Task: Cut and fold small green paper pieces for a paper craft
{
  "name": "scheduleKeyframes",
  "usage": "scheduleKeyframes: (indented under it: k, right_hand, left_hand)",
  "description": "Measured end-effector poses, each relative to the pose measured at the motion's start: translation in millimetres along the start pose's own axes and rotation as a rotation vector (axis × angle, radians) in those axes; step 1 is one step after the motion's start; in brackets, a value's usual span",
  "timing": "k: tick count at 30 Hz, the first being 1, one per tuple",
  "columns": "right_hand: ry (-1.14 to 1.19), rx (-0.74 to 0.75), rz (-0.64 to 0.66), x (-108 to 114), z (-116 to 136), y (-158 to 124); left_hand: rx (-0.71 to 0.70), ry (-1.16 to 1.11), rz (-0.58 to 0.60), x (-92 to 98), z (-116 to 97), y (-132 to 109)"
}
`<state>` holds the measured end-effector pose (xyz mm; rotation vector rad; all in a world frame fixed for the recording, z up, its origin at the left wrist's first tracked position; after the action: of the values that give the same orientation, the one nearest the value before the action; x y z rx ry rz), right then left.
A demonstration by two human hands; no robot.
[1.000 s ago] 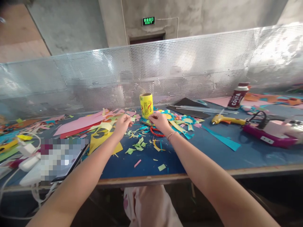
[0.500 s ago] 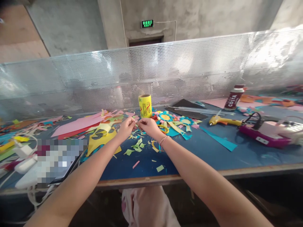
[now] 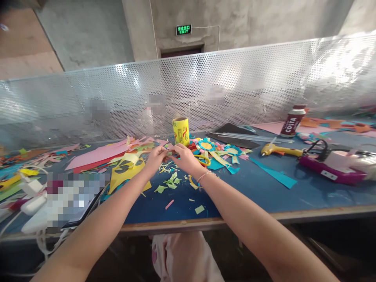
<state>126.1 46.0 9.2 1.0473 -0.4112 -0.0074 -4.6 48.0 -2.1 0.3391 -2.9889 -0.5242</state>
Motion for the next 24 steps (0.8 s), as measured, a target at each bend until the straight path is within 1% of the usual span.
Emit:
scheduleKeyframes:
  k: [3, 6, 13, 18, 21, 24]
  right_hand:
    - [-0.030, -0.006, -0.008, 1.6, -1.4, 1.0]
    - [-0.031, -0.041, -0.001, 2.1, -1.5, 1.4]
    - [-0.048, -0.069, 0.027, 0.7, -2.0, 0.8]
    - [-0.049, -0.103, 0.038, 0.2, -5.6, 0.6]
    - [-0.030, -0.157, 0.023, -0.8, -9.8, 0.0]
    - [0.026, -0.242, 0.009, -1.5, -14.1, -0.8]
  left_hand:
    - [0.043, -0.040, 0.027, -2.0, 0.4, -1.3]
    - [0.049, -0.075, 0.046, -3.3, 1.8, -1.9]
    - [0.068, -0.073, 0.011, -1.6, 3.8, -1.4]
    - [0.101, -0.081, 0.021, -2.6, 1.7, -3.8]
    - [0.094, -0.084, 0.026, -3.1, 1.1, -4.2]
    - [0.067, -0.074, 0.041, -3.9, 0.3, -4.5]
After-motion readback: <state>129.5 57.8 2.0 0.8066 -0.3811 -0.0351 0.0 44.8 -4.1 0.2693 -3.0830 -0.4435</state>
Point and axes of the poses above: each hand's wrist, its own y-axis towards the middle knuckle, its own x-axis out of the back of the hand, z = x × y, the point moved 4 cm from there along y, towards the middle knuckle, and after that the axes turned 13 degrees about -z, right-handed, at the moved point
